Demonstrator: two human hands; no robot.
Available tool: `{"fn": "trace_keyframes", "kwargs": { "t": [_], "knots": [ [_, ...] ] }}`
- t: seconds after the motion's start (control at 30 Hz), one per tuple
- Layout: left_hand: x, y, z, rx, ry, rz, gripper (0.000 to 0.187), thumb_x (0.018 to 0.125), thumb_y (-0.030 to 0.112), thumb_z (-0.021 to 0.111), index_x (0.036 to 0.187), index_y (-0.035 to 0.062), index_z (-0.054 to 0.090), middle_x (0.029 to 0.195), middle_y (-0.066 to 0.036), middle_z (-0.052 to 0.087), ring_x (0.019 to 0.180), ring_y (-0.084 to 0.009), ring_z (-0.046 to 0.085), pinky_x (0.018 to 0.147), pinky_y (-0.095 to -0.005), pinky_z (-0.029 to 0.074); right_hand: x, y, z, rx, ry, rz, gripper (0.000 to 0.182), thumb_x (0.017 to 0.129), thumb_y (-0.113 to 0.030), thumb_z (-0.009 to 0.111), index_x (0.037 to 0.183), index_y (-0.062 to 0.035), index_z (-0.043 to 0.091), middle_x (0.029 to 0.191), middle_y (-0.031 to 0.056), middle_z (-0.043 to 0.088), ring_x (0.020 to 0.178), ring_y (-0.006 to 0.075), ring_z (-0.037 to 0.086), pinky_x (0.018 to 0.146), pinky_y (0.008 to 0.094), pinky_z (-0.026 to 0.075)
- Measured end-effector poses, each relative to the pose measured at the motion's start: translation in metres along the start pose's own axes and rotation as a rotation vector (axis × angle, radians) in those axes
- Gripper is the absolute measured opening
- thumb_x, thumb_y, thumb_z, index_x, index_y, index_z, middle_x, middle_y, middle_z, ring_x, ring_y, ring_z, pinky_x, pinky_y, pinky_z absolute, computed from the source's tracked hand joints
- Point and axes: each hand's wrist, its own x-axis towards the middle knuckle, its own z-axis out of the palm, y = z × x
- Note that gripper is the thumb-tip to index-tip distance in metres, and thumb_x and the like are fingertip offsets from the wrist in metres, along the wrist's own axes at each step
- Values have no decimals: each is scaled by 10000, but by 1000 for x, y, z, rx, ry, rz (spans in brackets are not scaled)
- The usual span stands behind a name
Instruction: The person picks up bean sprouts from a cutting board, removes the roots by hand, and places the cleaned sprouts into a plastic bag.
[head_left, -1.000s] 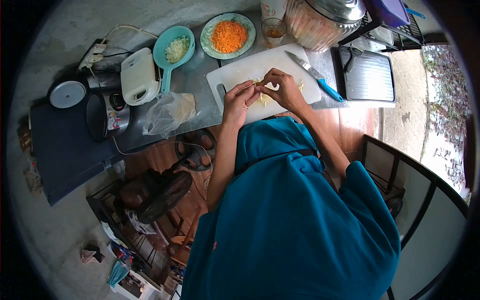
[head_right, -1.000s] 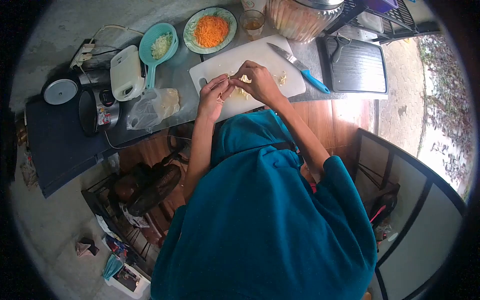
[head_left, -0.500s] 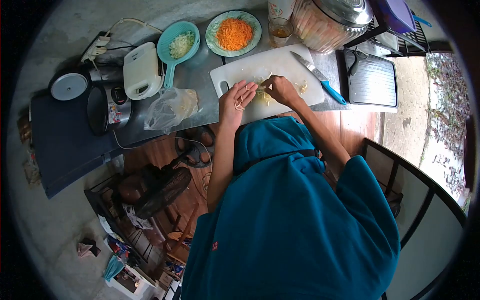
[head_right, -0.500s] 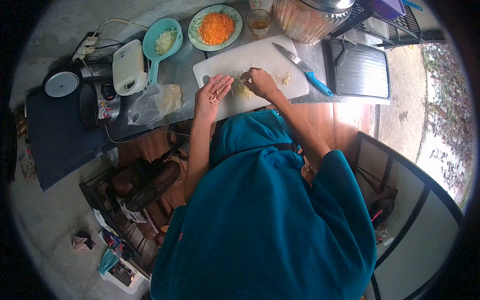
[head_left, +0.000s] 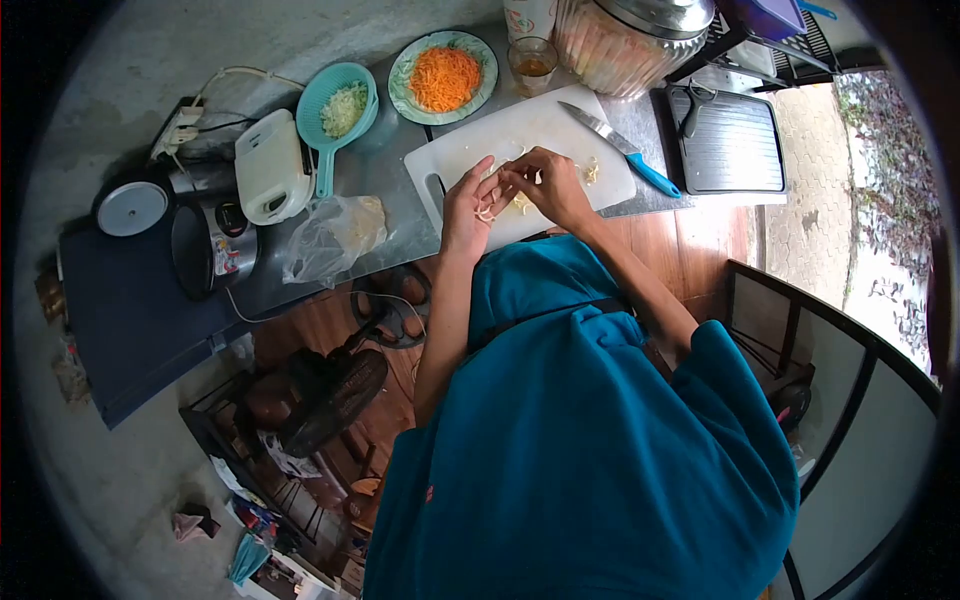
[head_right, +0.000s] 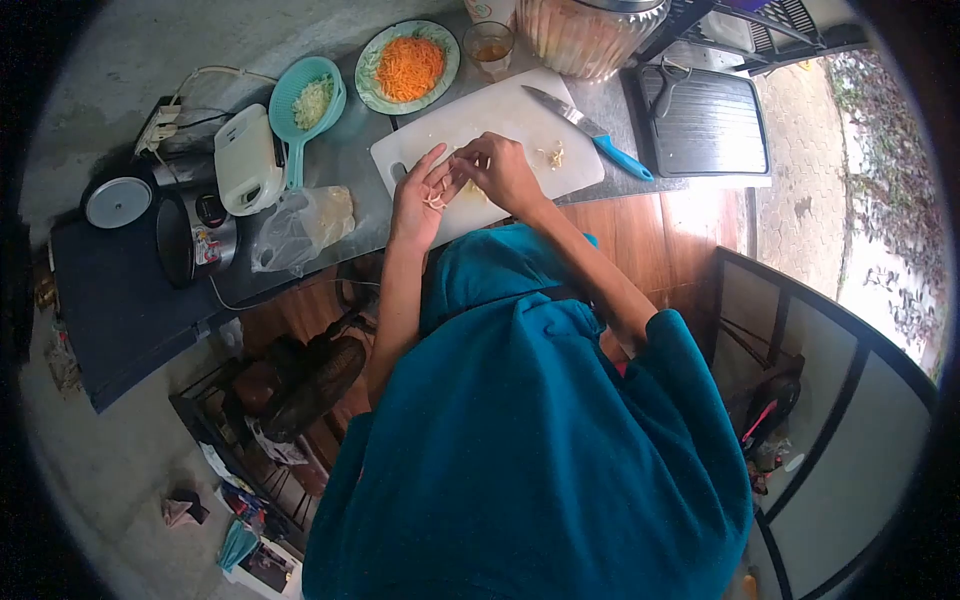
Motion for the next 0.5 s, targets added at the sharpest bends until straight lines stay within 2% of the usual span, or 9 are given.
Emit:
{"fn": "trace_keyframes", "kwargs": {
  "t": [0.03,0.1,0.2,0.23,0.33,0.43,0.5],
  "knots": [
    [0,0,1,-27,-4,0,462,960,256,492,1281,-68,414,1221,-268,530,1098,-286,577,976,-365,470,-2,6,0,0,0,2,173,801,-150,688,878,5,691,771,125,656,694,226,640,644,344,505],
    [0,1,2,-57,-4,3,457,958,251,497,1274,-70,416,1227,-276,524,1126,-304,564,986,-375,466,-6,22,-1,307,81,104,172,822,-127,678,879,35,673,760,120,681,706,170,661,654,302,510],
    [0,1,0,-53,-27,-13,438,970,244,457,1276,-67,425,1301,-274,475,1219,-323,493,1046,-393,414,-16,41,-15,403,110,192,175,838,-122,671,864,51,663,764,119,693,707,133,664,660,267,513],
    [0,-1,-1,-48,-28,-10,427,973,238,447,1275,-64,426,1318,-281,455,1232,-334,479,1048,-397,412,-18,47,-21,351,139,236,161,836,-111,671,850,49,663,765,103,693,694,139,669,645,262,519],
    [0,-5,-2,-44,-39,-2,413,978,231,433,1274,-57,428,1328,-290,442,1243,-350,466,1053,-406,406,-26,92,-35,-25,172,224,173,801,-125,678,891,22,681,760,155,694,679,203,688,655,299,532],
    [2,-7,4,-43,-79,-7,410,979,236,428,1276,-48,429,1324,-293,444,1240,-361,467,1055,-417,400,-33,112,-37,-165,208,294,200,810,-146,651,953,-11,693,733,164,685,667,221,689,651,314,530],
    [1,-6,7,-40,-101,-21,412,979,241,427,1279,-42,430,1326,-295,441,1239,-367,466,1056,-422,397,-32,104,-41,-147,183,360,211,825,-155,634,976,-19,692,712,155,682,657,214,686,636,316,526]
  ]
}}
